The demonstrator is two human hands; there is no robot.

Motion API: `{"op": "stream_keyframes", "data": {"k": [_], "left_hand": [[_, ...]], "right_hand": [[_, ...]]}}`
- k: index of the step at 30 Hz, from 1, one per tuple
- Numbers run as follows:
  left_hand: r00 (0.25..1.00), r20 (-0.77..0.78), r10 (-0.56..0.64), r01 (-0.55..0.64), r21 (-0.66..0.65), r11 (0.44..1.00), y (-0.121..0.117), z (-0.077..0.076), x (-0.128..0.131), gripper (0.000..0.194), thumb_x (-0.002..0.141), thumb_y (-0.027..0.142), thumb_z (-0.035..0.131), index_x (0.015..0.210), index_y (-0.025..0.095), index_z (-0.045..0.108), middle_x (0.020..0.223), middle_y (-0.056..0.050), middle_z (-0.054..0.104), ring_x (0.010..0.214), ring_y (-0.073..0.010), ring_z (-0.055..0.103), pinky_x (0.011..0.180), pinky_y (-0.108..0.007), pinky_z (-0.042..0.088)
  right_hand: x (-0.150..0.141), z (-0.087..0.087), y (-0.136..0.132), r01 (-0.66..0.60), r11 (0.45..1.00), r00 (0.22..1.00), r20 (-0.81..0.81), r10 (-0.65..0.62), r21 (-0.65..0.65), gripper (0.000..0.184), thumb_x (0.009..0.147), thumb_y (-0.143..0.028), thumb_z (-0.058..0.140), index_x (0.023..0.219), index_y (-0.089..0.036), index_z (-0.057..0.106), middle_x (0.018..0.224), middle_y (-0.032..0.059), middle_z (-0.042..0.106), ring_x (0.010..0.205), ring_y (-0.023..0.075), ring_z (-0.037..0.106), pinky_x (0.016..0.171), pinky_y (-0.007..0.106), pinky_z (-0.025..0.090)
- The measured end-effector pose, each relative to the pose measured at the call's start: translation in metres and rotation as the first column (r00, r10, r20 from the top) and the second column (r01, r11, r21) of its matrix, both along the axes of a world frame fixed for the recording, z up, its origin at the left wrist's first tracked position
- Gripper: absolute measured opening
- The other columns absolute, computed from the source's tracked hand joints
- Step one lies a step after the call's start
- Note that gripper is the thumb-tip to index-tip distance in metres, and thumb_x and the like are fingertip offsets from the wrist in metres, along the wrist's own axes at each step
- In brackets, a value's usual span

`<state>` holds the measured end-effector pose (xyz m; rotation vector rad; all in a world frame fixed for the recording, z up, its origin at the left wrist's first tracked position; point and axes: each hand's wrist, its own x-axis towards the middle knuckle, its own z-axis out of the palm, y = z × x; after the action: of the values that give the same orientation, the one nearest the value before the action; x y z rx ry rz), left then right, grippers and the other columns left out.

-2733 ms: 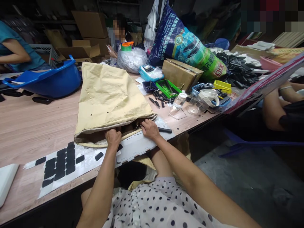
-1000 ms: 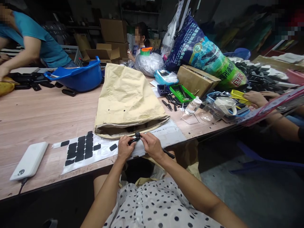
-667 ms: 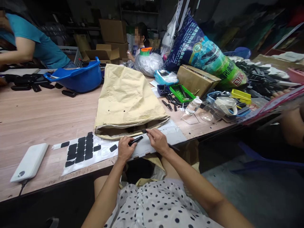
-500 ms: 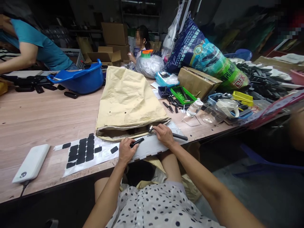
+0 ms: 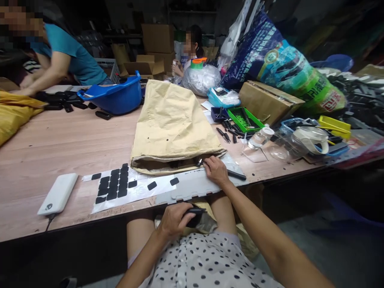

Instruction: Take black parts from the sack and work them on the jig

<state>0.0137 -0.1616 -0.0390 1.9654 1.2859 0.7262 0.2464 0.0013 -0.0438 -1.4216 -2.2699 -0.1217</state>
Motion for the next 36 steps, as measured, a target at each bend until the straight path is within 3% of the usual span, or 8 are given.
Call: {"op": "stream_keyframes", "data": {"k": [6, 10, 13, 16, 19, 23, 30, 36], "left_hand": [[0.869, -0.494, 0.035, -0.256, -0.388, 0.885, -0.018, -0.032, 0.002, 0.029, 0.095, 0.028, 0.047, 0.110, 0.022, 0.071, 0.103, -0.011, 0.077, 0.099, -0.0268, 0.073, 0.082, -0.035, 0.053], [0.889, -0.455, -0.054, -0.173, -0.442, 0.880, -0.009, -0.015, 0.008, 0.028, 0.084, 0.025, 0.062, 0.110, 0.022, 0.073, 0.092, -0.009, 0.078, 0.091, -0.0271, 0.073, 0.076, -0.033, 0.051], [0.973, -0.230, -0.001, -0.084, -0.360, 0.929, 0.014, 0.014, 0.008, 0.019, 0.085, 0.030, 0.060, 0.095, 0.025, 0.075, 0.075, -0.002, 0.075, 0.072, -0.0209, 0.070, 0.066, -0.028, 0.048], [0.946, -0.154, 0.286, -0.302, -0.093, 0.949, 0.060, 0.039, 0.000, 0.027, 0.092, 0.033, 0.049, 0.090, 0.024, 0.074, 0.078, -0.002, 0.073, 0.069, -0.0196, 0.067, 0.067, -0.029, 0.048], [0.786, -0.222, 0.576, -0.553, 0.164, 0.817, 0.112, 0.047, -0.012, 0.025, 0.090, 0.029, 0.049, 0.093, 0.021, 0.072, 0.091, -0.010, 0.071, 0.084, -0.0258, 0.067, 0.072, -0.034, 0.050], [0.647, -0.355, 0.675, -0.656, 0.192, 0.730, 0.152, 0.037, -0.018, 0.022, 0.087, 0.024, 0.048, 0.081, 0.019, 0.068, 0.096, -0.015, 0.066, 0.089, -0.0321, 0.066, 0.072, -0.040, 0.050], [0.588, -0.302, 0.750, -0.748, 0.150, 0.647, 0.163, 0.020, -0.025, 0.014, 0.080, 0.033, 0.062, 0.073, 0.022, 0.067, 0.091, -0.012, 0.066, 0.083, -0.0326, 0.066, 0.069, -0.042, 0.050], [0.613, -0.347, 0.710, -0.716, 0.135, 0.684, 0.141, 0.029, -0.038, 0.015, 0.078, 0.035, 0.063, 0.072, 0.022, 0.067, 0.086, -0.010, 0.065, 0.080, -0.0301, 0.064, 0.066, -0.039, 0.048]], "right_hand": [[-0.005, 0.010, -0.002, 0.024, 0.998, 0.999, 0.043, -0.021, -0.056, 0.020, 0.095, -0.023, 0.049, 0.100, -0.021, 0.068, 0.093, 0.0087, 0.059, 0.089, 0.0241, 0.050, 0.077, 0.033, 0.039], [-0.007, 0.013, -0.004, 0.032, 0.998, 0.999, 0.038, -0.030, -0.055, 0.019, 0.095, -0.023, 0.049, 0.100, -0.021, 0.068, 0.094, 0.0089, 0.059, 0.089, 0.0239, 0.050, 0.076, 0.033, 0.039], [-0.007, 0.013, -0.004, 0.031, 0.999, 0.999, 0.035, -0.030, -0.045, 0.018, 0.094, -0.023, 0.050, 0.099, -0.021, 0.067, 0.093, 0.0086, 0.060, 0.089, 0.0239, 0.050, 0.076, 0.033, 0.039], [-0.007, 0.011, -0.003, 0.032, 0.999, 0.999, 0.029, -0.031, -0.040, 0.017, 0.094, -0.022, 0.051, 0.098, -0.022, 0.067, 0.093, 0.0085, 0.059, 0.088, 0.0238, 0.050, 0.075, 0.033, 0.039], [-0.008, 0.009, -0.002, 0.033, 0.999, 0.999, 0.029, -0.032, -0.037, 0.016, 0.093, -0.022, 0.052, 0.098, -0.021, 0.067, 0.092, 0.0082, 0.059, 0.088, 0.0236, 0.050, 0.075, 0.033, 0.039], [-0.008, 0.007, -0.001, 0.020, 1.000, 0.999, 0.026, -0.020, -0.023, 0.018, 0.093, -0.021, 0.052, 0.101, -0.021, 0.068, 0.091, 0.0080, 0.060, 0.088, 0.0232, 0.051, 0.076, 0.033, 0.039], [-0.008, 0.007, -0.001, 0.011, 0.999, 1.000, 0.016, -0.010, -0.037, 0.020, 0.093, -0.021, 0.052, 0.105, -0.022, 0.068, 0.093, 0.0080, 0.060, 0.089, 0.0233, 0.051, 0.077, 0.033, 0.040], [-0.009, 0.006, 0.000, 0.025, 0.999, 0.999, 0.035, -0.023, -0.032, 0.019, 0.093, -0.022, 0.051, 0.102, -0.021, 0.068, 0.092, 0.0084, 0.060, 0.088, 0.0234, 0.051, 0.076, 0.033, 0.040]]}}
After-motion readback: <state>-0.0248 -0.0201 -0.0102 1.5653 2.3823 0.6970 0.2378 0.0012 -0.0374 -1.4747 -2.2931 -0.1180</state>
